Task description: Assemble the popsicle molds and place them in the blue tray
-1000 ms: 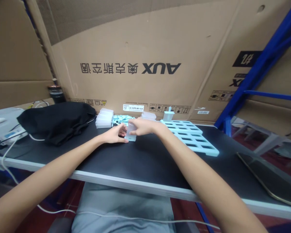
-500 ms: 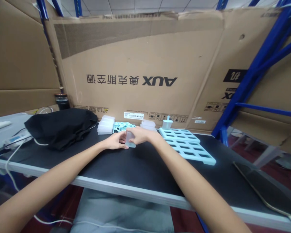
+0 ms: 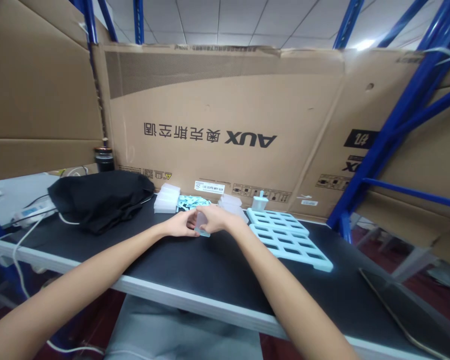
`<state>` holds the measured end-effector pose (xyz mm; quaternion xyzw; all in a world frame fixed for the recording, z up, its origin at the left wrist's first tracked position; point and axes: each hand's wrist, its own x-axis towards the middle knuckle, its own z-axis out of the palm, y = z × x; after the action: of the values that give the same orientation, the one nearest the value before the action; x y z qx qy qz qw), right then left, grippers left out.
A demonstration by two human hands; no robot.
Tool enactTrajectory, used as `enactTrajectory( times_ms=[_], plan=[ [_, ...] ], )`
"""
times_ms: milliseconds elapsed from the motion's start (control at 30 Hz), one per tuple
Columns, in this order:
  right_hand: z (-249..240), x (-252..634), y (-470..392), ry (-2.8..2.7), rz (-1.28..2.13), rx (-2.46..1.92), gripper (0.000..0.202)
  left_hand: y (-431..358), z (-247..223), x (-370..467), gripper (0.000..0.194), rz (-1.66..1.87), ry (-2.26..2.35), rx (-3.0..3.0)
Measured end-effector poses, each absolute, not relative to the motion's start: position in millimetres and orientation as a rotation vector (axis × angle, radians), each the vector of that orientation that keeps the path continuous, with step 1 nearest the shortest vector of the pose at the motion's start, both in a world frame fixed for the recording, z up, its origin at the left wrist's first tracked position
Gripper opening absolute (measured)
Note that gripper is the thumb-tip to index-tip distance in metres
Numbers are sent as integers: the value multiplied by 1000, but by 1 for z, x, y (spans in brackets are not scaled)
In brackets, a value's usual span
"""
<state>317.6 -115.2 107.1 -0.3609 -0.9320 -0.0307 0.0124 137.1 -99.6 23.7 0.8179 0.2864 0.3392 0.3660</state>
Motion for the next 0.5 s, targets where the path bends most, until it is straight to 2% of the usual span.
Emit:
enactTrajectory(
  times_ms=[300, 500],
  plan=[
    [90, 329, -117, -2620, 98, -1021, 29, -107, 26, 140, 59, 996, 799, 2155],
    [82, 330, -119, -2164, 489, -997, 31, -104, 41, 141, 53, 1463, 632, 1572]
  ],
)
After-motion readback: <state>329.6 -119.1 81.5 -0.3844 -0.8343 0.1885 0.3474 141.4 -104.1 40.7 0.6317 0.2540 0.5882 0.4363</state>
